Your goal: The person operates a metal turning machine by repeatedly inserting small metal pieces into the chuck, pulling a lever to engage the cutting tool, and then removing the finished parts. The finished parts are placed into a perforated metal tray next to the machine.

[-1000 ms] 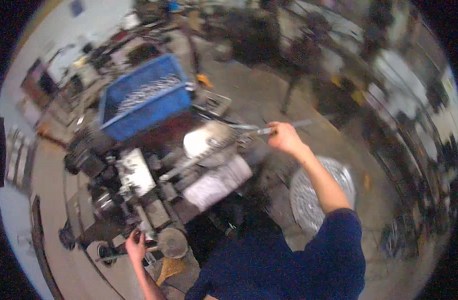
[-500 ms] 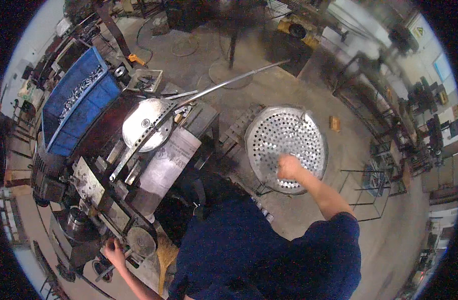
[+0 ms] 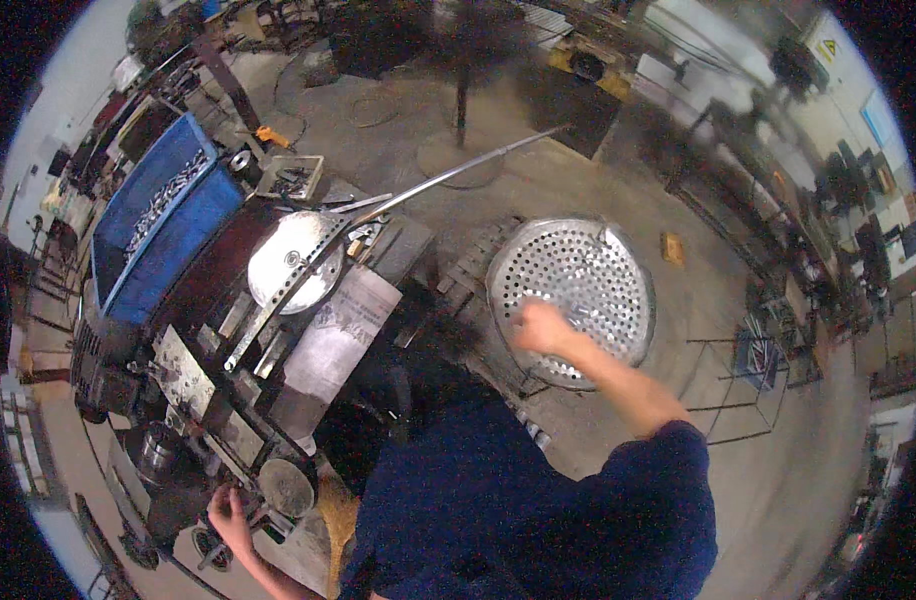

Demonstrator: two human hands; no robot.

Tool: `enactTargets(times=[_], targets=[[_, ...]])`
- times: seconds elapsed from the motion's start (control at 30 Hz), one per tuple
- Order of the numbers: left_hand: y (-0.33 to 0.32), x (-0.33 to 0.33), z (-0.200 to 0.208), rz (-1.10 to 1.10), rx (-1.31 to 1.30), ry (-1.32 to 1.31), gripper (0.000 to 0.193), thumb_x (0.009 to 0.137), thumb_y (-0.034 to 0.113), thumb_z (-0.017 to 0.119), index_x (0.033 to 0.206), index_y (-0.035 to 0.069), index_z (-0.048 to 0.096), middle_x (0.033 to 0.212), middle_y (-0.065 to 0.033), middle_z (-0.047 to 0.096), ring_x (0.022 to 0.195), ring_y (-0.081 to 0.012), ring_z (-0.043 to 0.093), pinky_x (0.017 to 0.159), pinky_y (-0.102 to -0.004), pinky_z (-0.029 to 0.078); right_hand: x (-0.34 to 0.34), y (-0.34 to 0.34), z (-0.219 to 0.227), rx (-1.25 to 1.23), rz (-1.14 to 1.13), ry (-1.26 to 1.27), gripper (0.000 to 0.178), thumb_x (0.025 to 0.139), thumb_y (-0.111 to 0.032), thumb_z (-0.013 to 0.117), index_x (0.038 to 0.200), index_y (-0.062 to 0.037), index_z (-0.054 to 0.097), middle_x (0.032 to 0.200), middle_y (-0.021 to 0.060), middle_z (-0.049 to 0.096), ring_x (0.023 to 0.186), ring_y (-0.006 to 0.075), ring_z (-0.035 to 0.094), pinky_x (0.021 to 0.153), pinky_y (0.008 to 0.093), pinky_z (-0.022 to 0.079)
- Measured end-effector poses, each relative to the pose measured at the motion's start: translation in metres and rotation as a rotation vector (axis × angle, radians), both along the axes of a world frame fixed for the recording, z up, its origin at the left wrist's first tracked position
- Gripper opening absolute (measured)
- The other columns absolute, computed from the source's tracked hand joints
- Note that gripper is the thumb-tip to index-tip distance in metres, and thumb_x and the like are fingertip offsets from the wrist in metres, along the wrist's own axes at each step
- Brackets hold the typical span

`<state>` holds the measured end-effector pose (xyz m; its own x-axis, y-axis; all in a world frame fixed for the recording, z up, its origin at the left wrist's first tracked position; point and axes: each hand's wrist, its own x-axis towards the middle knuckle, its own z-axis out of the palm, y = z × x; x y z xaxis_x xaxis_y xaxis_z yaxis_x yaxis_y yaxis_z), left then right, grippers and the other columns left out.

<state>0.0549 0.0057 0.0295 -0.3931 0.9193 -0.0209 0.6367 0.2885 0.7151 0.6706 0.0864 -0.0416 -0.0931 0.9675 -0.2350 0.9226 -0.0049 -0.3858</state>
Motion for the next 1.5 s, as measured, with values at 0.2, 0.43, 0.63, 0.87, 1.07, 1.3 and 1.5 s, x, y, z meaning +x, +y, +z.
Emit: enactTargets(times=[0.2,0.43,0.63,0.87,1.07,1.3,1.5], targets=[[0.023,0.078,0.067,0.025,0.178,-0.198,0.023,0.087,0.015,0.055,0.095,-0.007,0.058,0.075,-0.0070,0.060,0.067,-0.0117,0.056,0.063,-0.0239,0.043,-0.195,0.049,0.071,0.317,0.642,0.617,0.049,0.058,-0.017,0.062,0.104,0.0001,0.058,0.119,0.0250,0.042,0.108,0.0373,0.045,0.090,0.0391,0.041],[0.037,0.131,0.066,-0.067,0.283,-0.454,0.024,0.086,0.019,0.057,0.080,-0.004,0.058,0.069,-0.0023,0.057,0.070,-0.0076,0.051,0.062,-0.0226,0.039,-0.330,0.036,0.136,0.642,1.080,0.864,0.023,0.049,-0.014,0.059,0.064,0.0025,0.055,0.100,0.0183,0.047,0.088,0.0327,0.045,0.073,0.0393,0.042],[0.036,0.121,0.085,-0.144,0.082,-0.543,0.024,0.085,0.019,0.056,0.088,-0.004,0.062,0.072,-0.0052,0.062,0.066,-0.0093,0.057,0.061,-0.0234,0.044,-0.334,0.044,0.146,0.525,1.132,0.843,0.022,0.053,-0.015,0.060,0.071,-0.0014,0.058,0.100,0.0174,0.051,0.087,0.0329,0.047,0.073,0.0392,0.044],[0.024,0.103,0.077,-0.141,0.080,-0.465,0.029,0.087,0.024,0.055,0.079,-0.003,0.062,0.062,-0.0027,0.060,0.057,-0.0074,0.054,0.052,-0.0237,0.043,-0.357,0.056,0.161,0.478,1.350,0.715,0.023,0.054,-0.015,0.060,0.071,-0.0006,0.056,0.095,0.0183,0.054,0.082,0.0325,0.050,0.071,0.0388,0.045],[0.020,0.079,0.076,-0.075,0.100,-0.498,0.031,0.086,0.028,0.056,0.078,-0.001,0.061,0.059,-0.0047,0.058,0.054,-0.0098,0.054,0.051,-0.0254,0.042,-0.396,0.065,0.169,0.477,1.507,0.623,0.022,0.052,-0.015,0.061,0.070,-0.0019,0.058,0.093,0.0153,0.055,0.082,0.0307,0.050,0.070,0.0385,0.046],[-0.064,-0.006,0.094,0.086,0.168,0.023,0.033,0.080,0.028,0.061,0.100,0.003,0.057,0.067,-0.0140,0.060,0.060,-0.0244,0.059,0.057,-0.0354,0.046,-0.485,0.099,0.181,0.509,1.589,0.524,0.018,0.051,-0.017,0.062,0.066,-0.0061,0.062,0.080,0.0086,0.055,0.082,0.0279,0.049,0.069,0.0393,0.044],[-0.214,-0.054,0.097,0.702,-0.303,0.511,0.036,0.074,0.022,0.064,0.103,0.002,0.057,0.066,-0.0150,0.060,0.063,-0.0296,0.059,0.059,-0.0383,0.046,-0.571,0.145,0.141,0.476,1.369,-0.019,0.026,0.050,-0.019,0.060,0.073,-0.0089,0.069,0.079,0.0103,0.063,0.087,0.0295,0.053,0.074,0.0385,0.046]])
